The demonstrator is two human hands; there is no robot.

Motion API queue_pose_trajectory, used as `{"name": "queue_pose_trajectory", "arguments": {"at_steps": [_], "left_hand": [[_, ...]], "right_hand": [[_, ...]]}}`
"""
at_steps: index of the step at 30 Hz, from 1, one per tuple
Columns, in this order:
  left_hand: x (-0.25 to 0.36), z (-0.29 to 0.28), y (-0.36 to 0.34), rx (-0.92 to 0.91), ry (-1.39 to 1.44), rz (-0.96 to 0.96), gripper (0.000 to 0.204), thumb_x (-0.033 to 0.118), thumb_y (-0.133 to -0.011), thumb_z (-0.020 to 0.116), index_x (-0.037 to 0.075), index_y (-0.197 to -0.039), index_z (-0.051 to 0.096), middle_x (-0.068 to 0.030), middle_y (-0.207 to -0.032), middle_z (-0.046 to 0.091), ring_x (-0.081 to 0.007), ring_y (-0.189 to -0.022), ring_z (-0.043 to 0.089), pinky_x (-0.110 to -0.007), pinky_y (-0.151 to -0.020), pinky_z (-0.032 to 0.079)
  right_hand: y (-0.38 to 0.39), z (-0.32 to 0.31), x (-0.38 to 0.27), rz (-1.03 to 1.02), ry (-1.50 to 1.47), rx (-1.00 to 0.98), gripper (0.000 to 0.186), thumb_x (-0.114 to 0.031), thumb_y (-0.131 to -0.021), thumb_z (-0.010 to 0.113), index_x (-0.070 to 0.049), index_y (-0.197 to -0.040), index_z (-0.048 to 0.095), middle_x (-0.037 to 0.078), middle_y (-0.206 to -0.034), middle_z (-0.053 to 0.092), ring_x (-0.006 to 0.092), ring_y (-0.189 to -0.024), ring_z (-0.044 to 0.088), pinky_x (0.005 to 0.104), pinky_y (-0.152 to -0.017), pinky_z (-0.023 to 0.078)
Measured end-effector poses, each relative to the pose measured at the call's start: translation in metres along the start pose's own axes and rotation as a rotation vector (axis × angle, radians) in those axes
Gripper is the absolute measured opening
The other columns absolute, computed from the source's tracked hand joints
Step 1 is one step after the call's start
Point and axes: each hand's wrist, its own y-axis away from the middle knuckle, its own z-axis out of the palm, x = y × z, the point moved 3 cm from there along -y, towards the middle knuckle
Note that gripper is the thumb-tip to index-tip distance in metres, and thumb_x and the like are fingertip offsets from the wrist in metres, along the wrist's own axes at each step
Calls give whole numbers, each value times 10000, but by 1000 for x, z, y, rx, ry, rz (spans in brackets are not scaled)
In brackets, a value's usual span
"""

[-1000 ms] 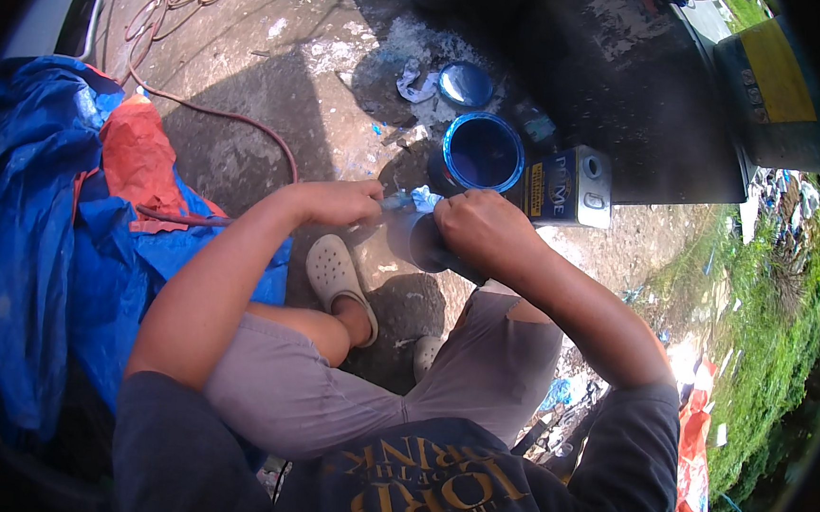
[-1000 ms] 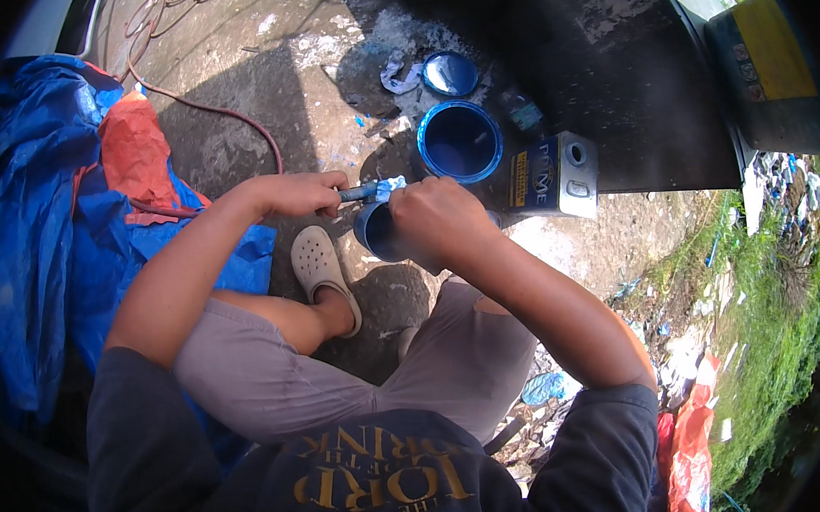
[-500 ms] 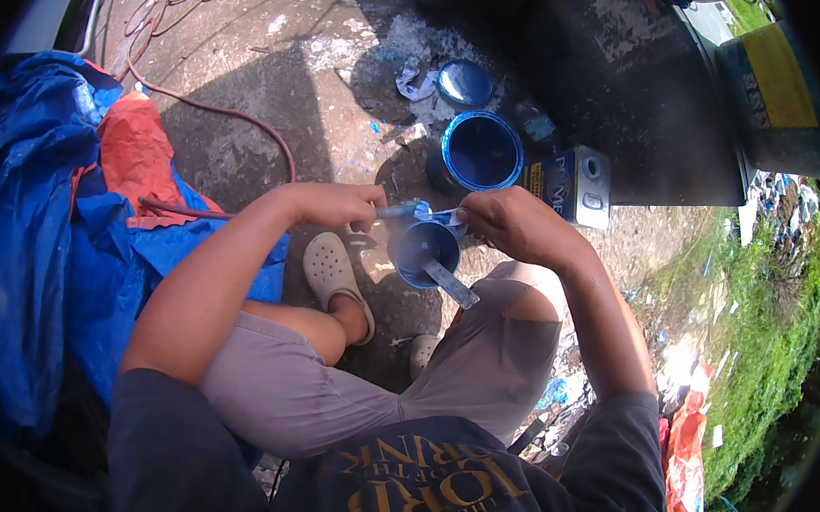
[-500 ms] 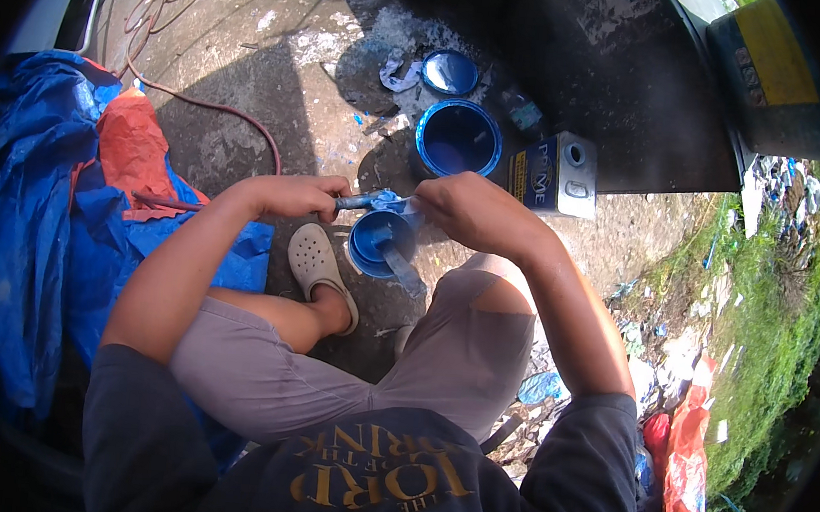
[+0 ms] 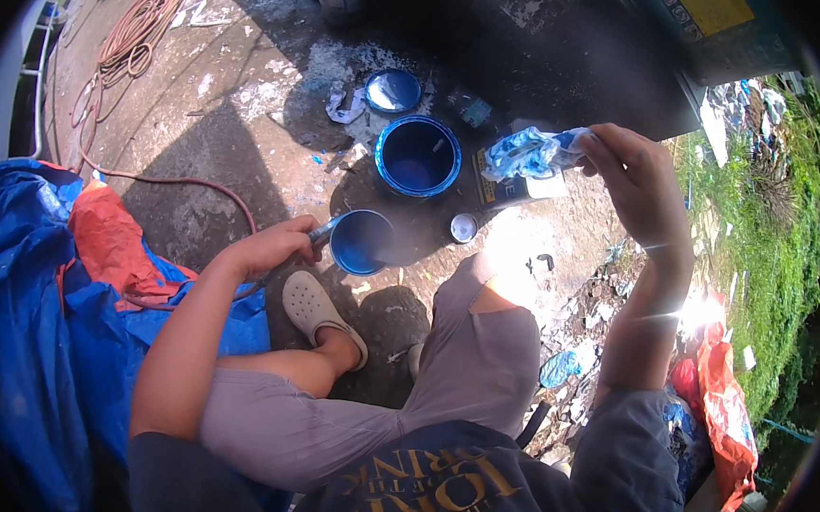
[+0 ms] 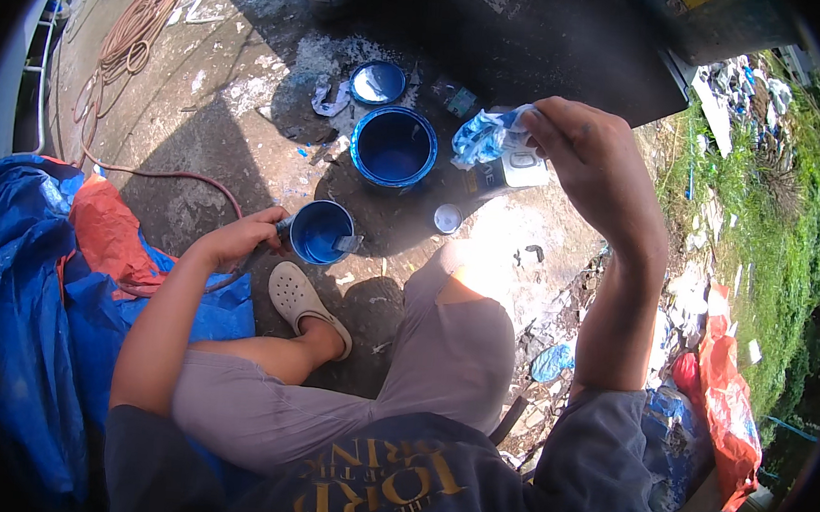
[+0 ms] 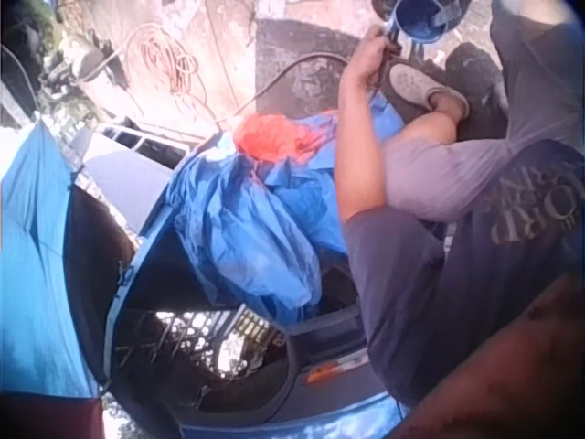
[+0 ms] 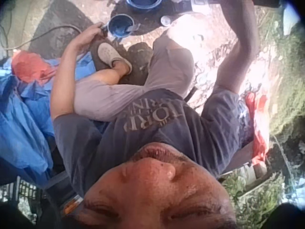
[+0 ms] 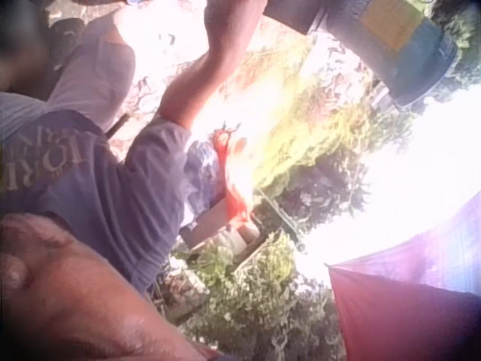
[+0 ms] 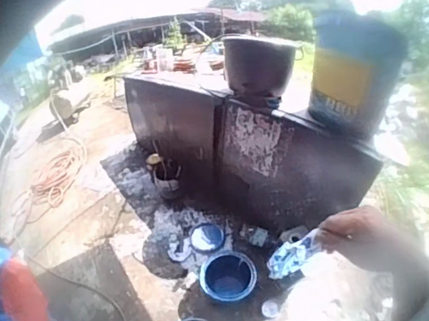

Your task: The person sits on the ground and mixes blue paint in a small metal cup using a stick. They retrieve a small paint can from a drawer, open it, and pour some of its contents into the cup. They then pour more blue paint from a larger bucket into the cup and continue stirring.

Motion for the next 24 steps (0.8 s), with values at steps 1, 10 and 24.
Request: {"name": "queue_pose_trajectory", "arguments": {"at_steps": [1,10,24], "left_hand": [[1,0,0,23,38,-14,342,161,-803,575,52,-1123,621,-85,-1022,649,-193,-1006,589,-313,-935,433],[4,-3,-10,71,90,93,332,139,-823,543,31,-1131,603,-92,-1040,652,-193,-1022,603,-324,-958,447],[6,2,-13,263,286,170,358,152,-837,615,18,-1161,541,-89,-1008,631,-165,-925,590,-307,-853,457]], "right_hand": [[1,-11,7,14,-20,64,227,-197,-1014,623,15,-997,703,130,-778,691,208,-706,671,332,-664,508],[-13,35,109,297,162,1,272,-249,-1012,574,-7,-1005,698,218,-879,700,355,-824,704,429,-751,533],[19,138,7,50,-178,27,657,-267,-886,768,28,-1416,514,226,-1311,612,370,-1129,653,427,-958,519]]}}
